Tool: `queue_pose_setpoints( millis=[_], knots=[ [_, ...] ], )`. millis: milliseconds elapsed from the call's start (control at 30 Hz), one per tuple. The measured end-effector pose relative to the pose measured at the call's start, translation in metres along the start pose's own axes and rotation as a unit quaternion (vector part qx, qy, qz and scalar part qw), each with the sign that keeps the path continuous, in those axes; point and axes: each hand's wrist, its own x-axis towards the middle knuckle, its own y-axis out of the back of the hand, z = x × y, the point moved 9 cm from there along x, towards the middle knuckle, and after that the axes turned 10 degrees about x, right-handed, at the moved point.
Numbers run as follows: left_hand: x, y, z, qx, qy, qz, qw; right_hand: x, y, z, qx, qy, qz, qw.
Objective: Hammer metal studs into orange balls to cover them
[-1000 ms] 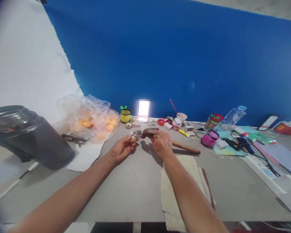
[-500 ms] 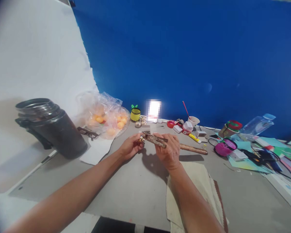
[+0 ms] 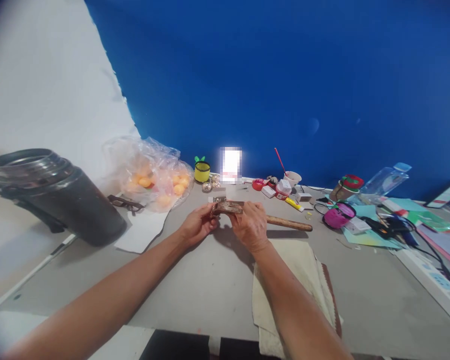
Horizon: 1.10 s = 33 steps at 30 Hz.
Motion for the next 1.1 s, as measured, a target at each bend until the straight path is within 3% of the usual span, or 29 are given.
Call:
queue_pose_setpoints(
  millis=[167, 333, 500, 667, 800, 900, 1100],
  knots=[
    [-0.001, 0.003, 0.003, 0.001, 0.006, 0.022, 1.000, 0.000, 0.012, 0.006, -0.013, -0.022, 0.054, 0.998],
    [-0.004, -0.002, -0.002, -0.039, 0.038, 0.013, 0.998, -0.001, 0.000, -0.001, -0.007, 0.000, 0.009, 1.000],
    [-0.004, -0.002, 0.003, -0.006, 0.018, 0.005, 1.000, 0.000, 0.007, 0.002, 0.005, -0.020, 0.045, 0.999],
    [-0.005, 0.001, 0.000, -0.006, 0.023, 0.039, 0.999, -0.001, -0.001, -0.006, 0.012, 0.004, 0.014, 1.000],
    [-0.007, -0.006, 0.000, -0.023, 0.030, 0.008, 0.999, 0.000, 0.007, -0.006, 0.018, 0.004, 0.036, 0.999],
    [-0.008, -0.005, 0.002, -0.003, 0.031, 0.019, 0.999, 0.001, 0.010, -0.004, 0.014, -0.012, 0.047, 0.999],
    [-0.007, -0.002, 0.001, 0.002, 0.035, 0.037, 0.999, 0.001, 0.001, -0.010, 0.025, 0.014, 0.011, 1.000]
  ],
)
